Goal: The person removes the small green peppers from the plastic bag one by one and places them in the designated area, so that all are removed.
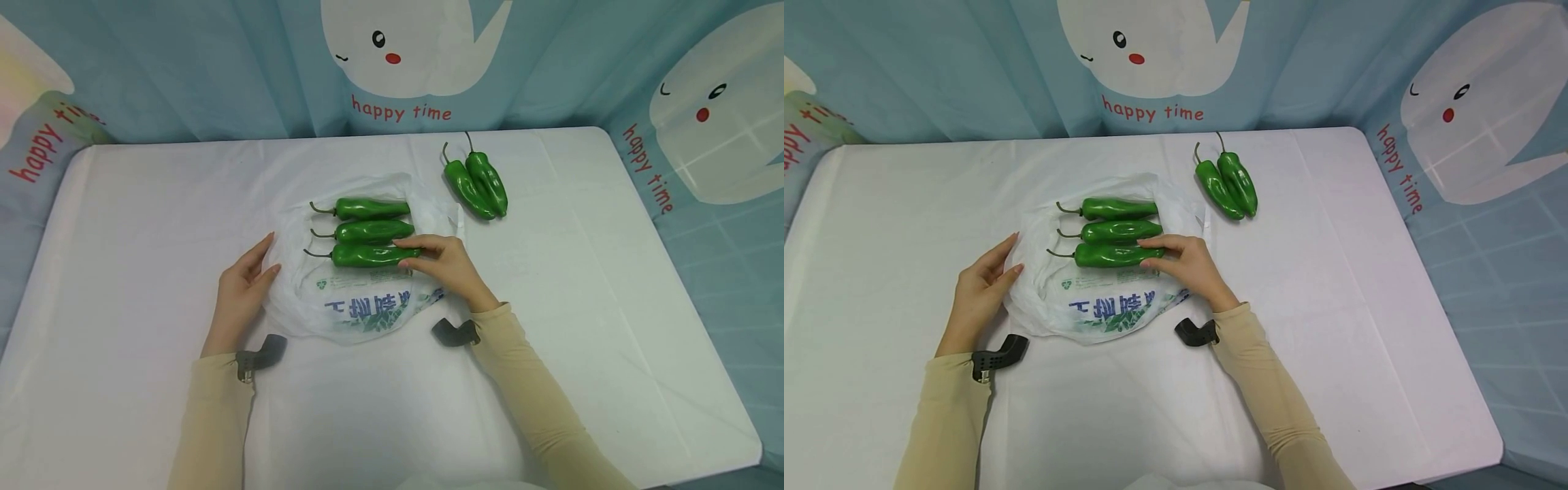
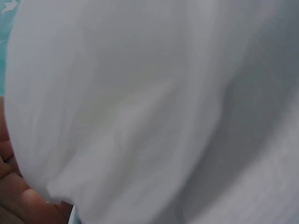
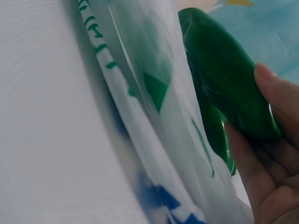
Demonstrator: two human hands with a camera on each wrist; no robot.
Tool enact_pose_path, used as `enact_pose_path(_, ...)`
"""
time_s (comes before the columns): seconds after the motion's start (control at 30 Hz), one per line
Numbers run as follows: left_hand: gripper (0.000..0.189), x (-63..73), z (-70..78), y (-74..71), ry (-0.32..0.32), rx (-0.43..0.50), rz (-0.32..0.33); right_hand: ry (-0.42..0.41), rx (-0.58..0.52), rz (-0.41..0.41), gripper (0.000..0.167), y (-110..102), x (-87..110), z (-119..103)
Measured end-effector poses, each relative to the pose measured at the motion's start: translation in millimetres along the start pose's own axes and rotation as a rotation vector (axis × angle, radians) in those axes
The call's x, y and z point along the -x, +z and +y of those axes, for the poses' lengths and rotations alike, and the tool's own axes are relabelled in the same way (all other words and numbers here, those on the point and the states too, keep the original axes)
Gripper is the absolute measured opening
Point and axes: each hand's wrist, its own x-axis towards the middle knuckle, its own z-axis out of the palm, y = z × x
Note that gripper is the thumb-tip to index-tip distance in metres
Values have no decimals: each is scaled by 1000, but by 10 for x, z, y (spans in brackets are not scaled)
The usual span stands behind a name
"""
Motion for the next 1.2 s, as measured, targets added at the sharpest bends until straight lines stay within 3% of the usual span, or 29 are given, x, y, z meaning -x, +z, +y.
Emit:
enact_pose_path(0.57,53,3,16,-5,-7,4,7,9,-23,27,33,-23,-12,-28)
enact_pose_path(1.2,52,14,9,-5,5,17,0,-7,-21,119,32,-49,-4,-42)
